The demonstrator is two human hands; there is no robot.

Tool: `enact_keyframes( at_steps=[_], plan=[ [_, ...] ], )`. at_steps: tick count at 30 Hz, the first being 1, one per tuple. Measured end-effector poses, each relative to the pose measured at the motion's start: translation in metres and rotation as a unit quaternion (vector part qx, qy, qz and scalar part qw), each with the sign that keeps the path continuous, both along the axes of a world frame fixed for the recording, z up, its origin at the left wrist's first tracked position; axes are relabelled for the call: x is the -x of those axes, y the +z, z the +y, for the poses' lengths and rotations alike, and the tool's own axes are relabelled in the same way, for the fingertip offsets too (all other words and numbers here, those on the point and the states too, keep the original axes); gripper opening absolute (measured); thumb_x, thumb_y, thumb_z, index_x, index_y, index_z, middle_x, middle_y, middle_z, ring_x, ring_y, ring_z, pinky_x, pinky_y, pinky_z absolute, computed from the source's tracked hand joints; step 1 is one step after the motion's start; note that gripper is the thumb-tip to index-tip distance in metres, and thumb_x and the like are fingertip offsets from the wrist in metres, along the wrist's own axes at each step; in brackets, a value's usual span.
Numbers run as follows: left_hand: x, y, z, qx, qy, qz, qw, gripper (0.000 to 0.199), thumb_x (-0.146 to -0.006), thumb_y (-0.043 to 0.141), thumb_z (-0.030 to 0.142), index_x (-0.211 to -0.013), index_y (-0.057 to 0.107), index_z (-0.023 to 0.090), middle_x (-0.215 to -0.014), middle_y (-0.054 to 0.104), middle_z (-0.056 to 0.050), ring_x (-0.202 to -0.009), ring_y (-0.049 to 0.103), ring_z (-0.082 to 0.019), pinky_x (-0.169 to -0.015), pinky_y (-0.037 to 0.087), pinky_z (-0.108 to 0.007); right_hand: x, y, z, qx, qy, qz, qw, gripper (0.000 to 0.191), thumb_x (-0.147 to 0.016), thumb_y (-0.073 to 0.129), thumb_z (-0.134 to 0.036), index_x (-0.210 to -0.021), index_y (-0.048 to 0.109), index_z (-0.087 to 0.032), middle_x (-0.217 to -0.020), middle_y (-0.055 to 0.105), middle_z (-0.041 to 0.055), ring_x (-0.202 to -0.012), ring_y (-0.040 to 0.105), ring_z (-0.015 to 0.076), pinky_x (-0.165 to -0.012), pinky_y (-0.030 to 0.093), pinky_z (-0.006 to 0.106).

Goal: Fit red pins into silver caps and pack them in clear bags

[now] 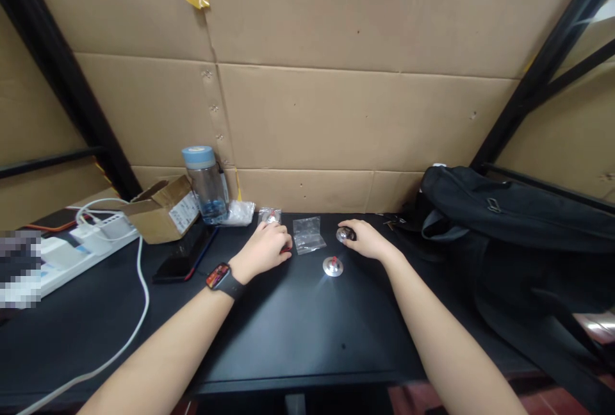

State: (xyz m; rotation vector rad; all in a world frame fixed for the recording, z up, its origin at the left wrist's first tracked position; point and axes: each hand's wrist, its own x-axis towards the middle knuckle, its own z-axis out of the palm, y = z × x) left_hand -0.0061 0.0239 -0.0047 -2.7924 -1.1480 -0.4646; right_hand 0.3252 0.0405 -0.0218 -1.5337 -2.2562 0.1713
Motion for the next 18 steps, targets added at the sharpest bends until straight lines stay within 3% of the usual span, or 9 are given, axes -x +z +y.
enact_keyframes(
  at_steps=[9,14,18],
  plan=[
    [-0.011,-0.012,-0.005,-0.050,0.072,0.018,0.996,0.009,-0.090,0.064,0.024,-0.085,0.070,0.019,-0.105,0.061,-0.010,-0.108,0.055,-0.029,-0.085,0.038,-0.040,0.003,-0.003,0.002,0.003,0.020,0.014,1.000,0.037,-0.081,0.066,-0.010,-0.117,0.068,-0.018,-0.111,0.068,0.0119,-0.099,0.066,0.0220,-0.094,0.048,0.033],
    [-0.013,-0.016,-0.006,-0.055,0.056,0.021,0.997,0.018,-0.093,0.055,0.017,-0.080,0.066,0.017,-0.102,0.063,-0.012,-0.105,0.055,-0.029,-0.084,0.037,-0.041,0.003,-0.001,0.001,0.009,0.035,0.034,0.999,0.033,-0.080,0.065,-0.006,-0.110,0.070,-0.018,-0.106,0.067,0.0094,-0.093,0.065,0.0192,-0.090,0.049,0.031],
    [-0.013,-0.010,-0.005,-0.045,0.048,-0.037,0.997,0.019,-0.098,0.048,0.019,-0.086,0.062,0.018,-0.096,0.066,-0.010,-0.096,0.059,-0.026,-0.084,0.036,-0.040,-0.001,0.001,0.000,0.008,0.029,0.048,0.998,0.035,-0.078,0.065,-0.005,-0.110,0.069,-0.019,-0.106,0.067,0.0083,-0.094,0.065,0.0194,-0.091,0.049,0.033]
  ],
)
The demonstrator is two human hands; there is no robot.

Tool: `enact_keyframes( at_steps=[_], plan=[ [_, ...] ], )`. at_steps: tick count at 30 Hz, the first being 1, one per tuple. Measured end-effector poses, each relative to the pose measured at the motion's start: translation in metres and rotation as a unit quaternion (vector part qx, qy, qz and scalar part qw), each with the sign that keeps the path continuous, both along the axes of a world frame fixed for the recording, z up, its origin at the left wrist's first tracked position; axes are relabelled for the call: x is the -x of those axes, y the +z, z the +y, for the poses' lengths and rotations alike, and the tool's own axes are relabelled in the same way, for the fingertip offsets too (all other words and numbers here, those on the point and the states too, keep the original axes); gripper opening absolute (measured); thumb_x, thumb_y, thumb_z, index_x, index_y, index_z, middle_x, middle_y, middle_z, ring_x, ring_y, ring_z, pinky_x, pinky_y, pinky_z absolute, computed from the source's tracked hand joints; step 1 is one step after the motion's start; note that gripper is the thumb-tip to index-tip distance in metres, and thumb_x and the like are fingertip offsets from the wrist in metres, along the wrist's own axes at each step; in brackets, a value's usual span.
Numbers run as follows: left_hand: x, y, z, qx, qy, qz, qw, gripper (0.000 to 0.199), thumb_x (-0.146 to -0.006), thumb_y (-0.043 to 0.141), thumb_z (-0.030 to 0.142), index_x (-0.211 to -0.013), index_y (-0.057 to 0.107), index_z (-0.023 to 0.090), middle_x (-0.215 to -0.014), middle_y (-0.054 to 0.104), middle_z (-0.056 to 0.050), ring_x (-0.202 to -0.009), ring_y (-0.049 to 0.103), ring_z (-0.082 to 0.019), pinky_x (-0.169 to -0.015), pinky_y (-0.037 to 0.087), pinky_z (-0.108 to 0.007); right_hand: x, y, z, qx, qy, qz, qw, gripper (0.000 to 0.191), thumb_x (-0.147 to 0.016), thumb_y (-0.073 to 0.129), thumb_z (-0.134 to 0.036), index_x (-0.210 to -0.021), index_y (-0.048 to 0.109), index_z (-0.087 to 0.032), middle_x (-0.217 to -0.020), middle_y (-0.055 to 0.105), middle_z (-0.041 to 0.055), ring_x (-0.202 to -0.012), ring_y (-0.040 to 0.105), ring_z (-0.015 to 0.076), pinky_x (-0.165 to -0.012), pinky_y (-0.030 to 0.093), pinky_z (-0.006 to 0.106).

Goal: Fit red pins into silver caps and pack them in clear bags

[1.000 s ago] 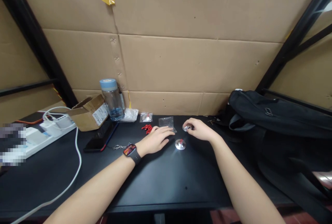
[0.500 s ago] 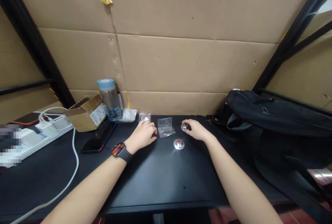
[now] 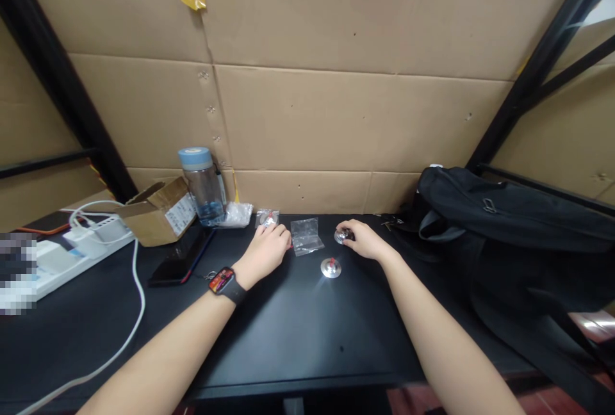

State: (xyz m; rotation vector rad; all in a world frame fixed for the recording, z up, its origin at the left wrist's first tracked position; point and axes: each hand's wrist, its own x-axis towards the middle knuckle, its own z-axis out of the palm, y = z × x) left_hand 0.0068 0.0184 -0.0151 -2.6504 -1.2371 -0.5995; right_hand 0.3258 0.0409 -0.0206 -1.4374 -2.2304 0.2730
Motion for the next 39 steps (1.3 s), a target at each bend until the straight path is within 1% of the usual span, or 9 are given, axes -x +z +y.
enact_keyframes(
  at_steps=[4,8,11,14,18,22,26,34,39],
  plan=[
    [0.000,0.007,0.004,0.052,-0.006,-0.090,0.995,0.016,-0.100,0.048,0.022,-0.092,0.061,0.020,-0.086,0.071,-0.001,-0.081,0.065,-0.019,-0.086,0.037,-0.037,0.003,0.009,-0.005,-0.026,0.004,0.051,0.998,0.034,-0.079,0.066,-0.009,-0.111,0.068,-0.020,-0.109,0.067,0.0084,-0.096,0.065,0.0197,-0.091,0.050,0.035],
    [-0.003,0.013,0.003,0.094,-0.036,-0.196,0.976,0.011,-0.097,0.057,0.027,-0.100,0.067,0.023,-0.091,0.076,0.000,-0.085,0.070,-0.018,-0.085,0.044,-0.032,0.024,0.022,-0.017,-0.036,0.038,0.179,0.983,0.036,-0.081,0.068,-0.017,-0.116,0.065,-0.023,-0.116,0.067,0.0079,-0.100,0.065,0.0203,-0.083,0.054,0.033],
    [-0.008,0.018,-0.003,0.090,-0.042,-0.253,0.963,0.015,-0.097,0.059,0.029,-0.102,0.071,0.023,-0.098,0.078,-0.001,-0.088,0.072,-0.018,-0.083,0.048,-0.029,0.049,0.027,-0.027,-0.016,0.079,0.287,0.955,0.036,-0.082,0.070,-0.023,-0.117,0.063,-0.024,-0.120,0.066,0.0083,-0.106,0.065,0.0218,-0.081,0.055,0.033],
    [-0.014,0.024,-0.011,0.045,-0.030,-0.280,0.959,0.019,-0.098,0.056,0.030,-0.097,0.073,0.023,-0.099,0.078,-0.002,-0.089,0.071,-0.019,-0.085,0.049,-0.030,0.073,0.027,-0.039,0.026,0.126,0.388,0.912,0.039,-0.081,0.074,-0.027,-0.117,0.061,-0.024,-0.123,0.065,0.0090,-0.110,0.064,0.0226,-0.082,0.056,0.033],
    [-0.021,0.027,-0.019,0.025,-0.044,-0.311,0.949,0.020,-0.099,0.055,0.031,-0.096,0.072,0.022,-0.098,0.077,-0.003,-0.088,0.070,-0.019,-0.087,0.051,-0.031,0.094,0.025,-0.051,0.056,0.143,0.467,0.871,0.043,-0.079,0.079,-0.030,-0.117,0.059,-0.026,-0.126,0.064,0.0082,-0.112,0.064,0.0221,-0.087,0.057,0.034],
    [-0.024,0.028,-0.024,0.046,-0.056,-0.327,0.942,0.018,-0.098,0.056,0.031,-0.099,0.071,0.022,-0.100,0.076,-0.003,-0.090,0.070,-0.019,-0.086,0.052,-0.030,0.102,0.024,-0.057,0.066,0.144,0.490,0.857,0.041,-0.079,0.080,-0.031,-0.116,0.060,-0.027,-0.126,0.063,0.0077,-0.114,0.063,0.0222,-0.091,0.057,0.036],
    [-0.027,0.029,-0.028,0.055,-0.049,-0.317,0.945,0.016,-0.096,0.057,0.030,-0.096,0.071,0.022,-0.097,0.076,-0.004,-0.087,0.070,-0.020,-0.084,0.052,-0.032,0.103,0.022,-0.057,0.067,0.147,0.486,0.859,0.042,-0.078,0.081,-0.032,-0.116,0.061,-0.027,-0.125,0.064,0.0084,-0.114,0.063,0.0233,-0.090,0.058,0.038],
    [-0.030,0.029,-0.030,0.066,-0.049,-0.337,0.938,0.011,-0.093,0.057,0.024,-0.091,0.066,0.020,-0.094,0.073,-0.003,-0.086,0.067,-0.018,-0.082,0.049,-0.030,0.104,0.021,-0.057,0.055,0.149,0.490,0.857,0.043,-0.078,0.081,-0.030,-0.116,0.061,-0.026,-0.125,0.065,0.0081,-0.113,0.064,0.0223,-0.087,0.057,0.035],
    [-0.029,0.024,-0.027,0.073,-0.006,-0.316,0.946,0.015,-0.095,0.054,0.026,-0.092,0.067,0.021,-0.097,0.074,-0.004,-0.092,0.067,-0.021,-0.087,0.046,-0.034,0.108,0.017,-0.058,0.059,0.154,0.496,0.852,0.043,-0.077,0.082,-0.031,-0.114,0.061,-0.026,-0.123,0.067,0.0084,-0.110,0.065,0.0226,-0.087,0.058,0.037]
  ],
)
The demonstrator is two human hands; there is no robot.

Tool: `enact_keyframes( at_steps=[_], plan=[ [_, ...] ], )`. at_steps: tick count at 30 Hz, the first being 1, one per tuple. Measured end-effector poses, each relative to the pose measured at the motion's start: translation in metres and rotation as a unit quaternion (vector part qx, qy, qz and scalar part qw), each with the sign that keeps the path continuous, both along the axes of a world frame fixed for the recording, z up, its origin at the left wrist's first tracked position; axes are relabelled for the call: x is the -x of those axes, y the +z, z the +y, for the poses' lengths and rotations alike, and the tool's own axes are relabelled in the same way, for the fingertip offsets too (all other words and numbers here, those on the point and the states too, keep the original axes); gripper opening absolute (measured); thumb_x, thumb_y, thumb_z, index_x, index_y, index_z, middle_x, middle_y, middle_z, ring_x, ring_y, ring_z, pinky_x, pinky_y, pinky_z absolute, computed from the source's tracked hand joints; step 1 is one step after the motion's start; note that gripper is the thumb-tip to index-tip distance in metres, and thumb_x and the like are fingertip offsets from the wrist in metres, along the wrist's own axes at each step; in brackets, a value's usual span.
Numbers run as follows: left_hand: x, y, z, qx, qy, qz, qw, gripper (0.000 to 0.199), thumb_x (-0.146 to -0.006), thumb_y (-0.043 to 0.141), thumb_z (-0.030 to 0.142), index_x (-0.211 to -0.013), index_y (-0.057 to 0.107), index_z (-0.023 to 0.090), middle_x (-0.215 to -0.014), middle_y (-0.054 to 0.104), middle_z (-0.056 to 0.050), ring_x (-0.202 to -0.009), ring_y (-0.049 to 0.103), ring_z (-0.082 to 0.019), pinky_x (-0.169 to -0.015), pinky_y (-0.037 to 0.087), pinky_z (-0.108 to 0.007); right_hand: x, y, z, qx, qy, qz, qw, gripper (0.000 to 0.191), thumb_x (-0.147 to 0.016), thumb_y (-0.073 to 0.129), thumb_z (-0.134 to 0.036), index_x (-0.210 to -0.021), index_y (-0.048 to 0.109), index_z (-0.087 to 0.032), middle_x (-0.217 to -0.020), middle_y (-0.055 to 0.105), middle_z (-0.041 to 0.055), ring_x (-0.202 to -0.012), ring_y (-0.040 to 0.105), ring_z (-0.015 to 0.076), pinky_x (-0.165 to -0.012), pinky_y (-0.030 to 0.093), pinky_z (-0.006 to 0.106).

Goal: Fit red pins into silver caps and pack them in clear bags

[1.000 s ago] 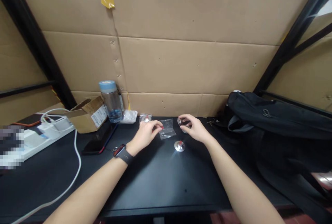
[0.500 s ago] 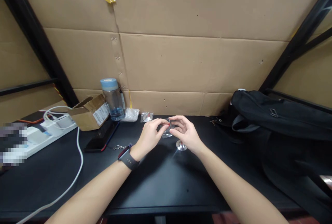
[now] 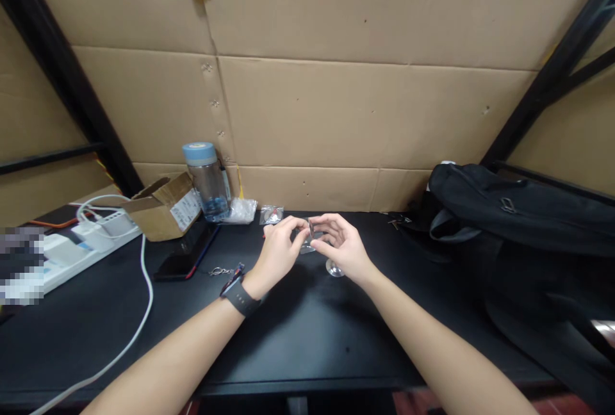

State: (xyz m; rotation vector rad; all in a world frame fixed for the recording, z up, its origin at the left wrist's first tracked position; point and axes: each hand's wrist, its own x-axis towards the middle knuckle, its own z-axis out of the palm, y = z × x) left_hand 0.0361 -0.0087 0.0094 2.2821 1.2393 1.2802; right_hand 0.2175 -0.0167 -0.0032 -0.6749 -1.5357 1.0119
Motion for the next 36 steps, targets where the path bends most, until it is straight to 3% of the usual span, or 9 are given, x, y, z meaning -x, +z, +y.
enact_keyframes(
  at_steps=[4,10,20,28,31,36],
  plan=[
    [-0.001,-0.002,-0.002,0.013,0.023,0.014,1.000,0.015,-0.096,0.053,0.027,-0.093,0.067,0.021,-0.097,0.074,-0.003,-0.093,0.067,-0.021,-0.089,0.042,-0.036,0.002,-0.002,0.001,-0.003,-0.016,0.007,1.000,0.044,-0.075,0.083,-0.032,-0.113,0.061,-0.026,-0.122,0.068,0.0085,-0.108,0.067,0.0231,-0.085,0.059,0.038],
    [-0.005,-0.001,-0.004,0.062,-0.005,-0.053,0.997,0.014,-0.096,0.053,0.026,-0.093,0.066,0.021,-0.095,0.074,-0.002,-0.086,0.067,-0.019,-0.079,0.045,-0.030,-0.001,-0.001,0.002,-0.021,-0.026,-0.016,0.999,0.044,-0.074,0.085,-0.029,-0.111,0.062,-0.026,-0.123,0.069,0.0082,-0.110,0.067,0.0239,-0.088,0.057,0.039],
    [-0.005,-0.004,-0.007,0.015,0.038,0.020,0.999,0.013,-0.096,0.052,0.026,-0.094,0.065,0.022,-0.099,0.074,-0.002,-0.096,0.066,-0.022,-0.092,0.038,-0.038,0.000,-0.009,0.007,0.021,-0.032,0.016,0.999,0.043,-0.067,0.089,-0.028,-0.102,0.063,-0.023,-0.117,0.072,0.0085,-0.101,0.071,0.0232,-0.083,0.060,0.038],
    [-0.005,-0.006,-0.001,0.116,-0.010,-0.049,0.992,0.023,-0.096,0.052,0.033,-0.091,0.071,0.021,-0.091,0.076,0.000,-0.081,0.067,-0.019,-0.077,0.044,-0.029,-0.004,-0.003,0.006,-0.028,-0.039,-0.055,0.997,0.036,-0.071,0.086,-0.025,-0.101,0.066,-0.022,-0.125,0.070,0.0099,-0.115,0.067,0.0251,-0.094,0.055,0.039],
    [-0.003,-0.006,0.001,0.118,-0.017,-0.043,0.992,0.025,-0.097,0.051,0.033,-0.090,0.071,0.020,-0.088,0.075,0.000,-0.077,0.065,-0.018,-0.075,0.043,-0.027,-0.006,-0.004,0.008,-0.041,-0.050,-0.079,0.995,0.035,-0.073,0.084,-0.026,-0.103,0.066,-0.022,-0.125,0.070,0.0108,-0.114,0.067,0.0254,-0.093,0.055,0.039],
    [-0.003,-0.013,0.005,0.098,-0.041,-0.061,0.993,0.028,-0.098,0.049,0.036,-0.088,0.069,0.019,-0.087,0.073,0.000,-0.076,0.063,-0.017,-0.073,0.042,-0.025,-0.005,-0.006,0.009,-0.011,-0.028,-0.035,0.999,0.043,-0.070,0.087,-0.029,-0.105,0.063,-0.023,-0.120,0.072,0.0105,-0.106,0.070,0.0239,-0.086,0.058,0.037]
  ],
)
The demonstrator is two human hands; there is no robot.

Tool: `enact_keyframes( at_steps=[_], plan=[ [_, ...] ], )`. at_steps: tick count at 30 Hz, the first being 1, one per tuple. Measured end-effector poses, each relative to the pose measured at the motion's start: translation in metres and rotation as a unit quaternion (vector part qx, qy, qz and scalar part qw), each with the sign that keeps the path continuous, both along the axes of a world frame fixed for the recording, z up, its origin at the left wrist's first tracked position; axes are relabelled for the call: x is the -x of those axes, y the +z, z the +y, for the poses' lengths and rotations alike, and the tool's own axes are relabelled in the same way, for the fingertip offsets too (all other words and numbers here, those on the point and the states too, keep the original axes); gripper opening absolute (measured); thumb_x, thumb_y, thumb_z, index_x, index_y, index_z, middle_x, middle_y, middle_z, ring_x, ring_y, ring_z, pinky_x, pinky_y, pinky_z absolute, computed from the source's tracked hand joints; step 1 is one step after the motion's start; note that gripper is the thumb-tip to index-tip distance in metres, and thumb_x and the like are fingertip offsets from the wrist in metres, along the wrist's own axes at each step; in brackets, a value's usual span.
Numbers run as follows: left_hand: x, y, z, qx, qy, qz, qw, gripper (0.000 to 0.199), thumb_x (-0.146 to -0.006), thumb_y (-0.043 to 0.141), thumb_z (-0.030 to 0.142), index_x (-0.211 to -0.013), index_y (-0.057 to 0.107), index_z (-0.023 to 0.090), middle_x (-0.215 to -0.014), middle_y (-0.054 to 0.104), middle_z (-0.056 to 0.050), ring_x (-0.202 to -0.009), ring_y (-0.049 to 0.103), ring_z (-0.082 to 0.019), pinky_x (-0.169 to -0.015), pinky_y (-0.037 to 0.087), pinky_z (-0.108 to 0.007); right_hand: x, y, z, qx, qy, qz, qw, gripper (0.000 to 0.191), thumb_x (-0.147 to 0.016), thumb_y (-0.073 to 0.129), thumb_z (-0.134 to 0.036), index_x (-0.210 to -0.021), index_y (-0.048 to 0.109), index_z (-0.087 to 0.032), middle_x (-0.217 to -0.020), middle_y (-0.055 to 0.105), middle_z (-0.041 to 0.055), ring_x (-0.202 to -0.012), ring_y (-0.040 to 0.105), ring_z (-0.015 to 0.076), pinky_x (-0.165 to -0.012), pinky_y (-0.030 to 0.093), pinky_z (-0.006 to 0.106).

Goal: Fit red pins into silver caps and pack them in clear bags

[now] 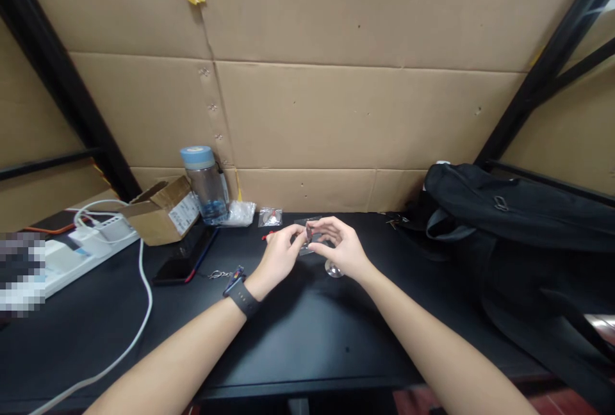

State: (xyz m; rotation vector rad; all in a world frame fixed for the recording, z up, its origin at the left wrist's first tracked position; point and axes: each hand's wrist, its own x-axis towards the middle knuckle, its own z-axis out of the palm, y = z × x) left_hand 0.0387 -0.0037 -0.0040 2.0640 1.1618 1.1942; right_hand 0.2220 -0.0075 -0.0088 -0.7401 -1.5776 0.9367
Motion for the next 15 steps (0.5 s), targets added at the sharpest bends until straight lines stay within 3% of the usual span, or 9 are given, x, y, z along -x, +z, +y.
enact_keyframes(
  at_steps=[7,11,15],
  plan=[
    [-0.003,-0.011,0.006,0.021,-0.016,-0.066,0.997,0.026,-0.095,0.054,0.035,-0.088,0.070,0.017,-0.087,0.074,-0.002,-0.080,0.064,-0.018,-0.075,0.046,-0.025,0.001,-0.004,0.001,0.016,0.001,0.011,1.000,0.041,-0.070,0.087,-0.028,-0.104,0.064,-0.022,-0.120,0.072,0.0109,-0.105,0.070,0.0234,-0.083,0.059,0.035],
    [-0.001,-0.006,0.004,0.012,-0.022,-0.056,0.998,0.020,-0.093,0.059,0.033,-0.093,0.073,0.018,-0.096,0.076,-0.004,-0.089,0.068,-0.020,-0.082,0.048,-0.027,0.000,-0.003,0.002,0.023,-0.014,0.006,1.000,0.041,-0.071,0.086,-0.029,-0.104,0.064,-0.021,-0.119,0.072,0.0111,-0.104,0.071,0.0238,-0.083,0.060,0.035],
    [0.001,0.002,-0.001,-0.027,0.022,0.000,0.999,0.015,-0.091,0.061,0.028,-0.094,0.074,0.020,-0.100,0.077,-0.003,-0.091,0.070,-0.021,-0.084,0.047,-0.030,-0.001,0.002,0.000,0.032,-0.023,0.001,0.999,0.035,-0.070,0.087,-0.030,-0.095,0.065,-0.020,-0.117,0.073,0.0117,-0.101,0.072,0.0239,-0.082,0.060,0.035]
  ],
)
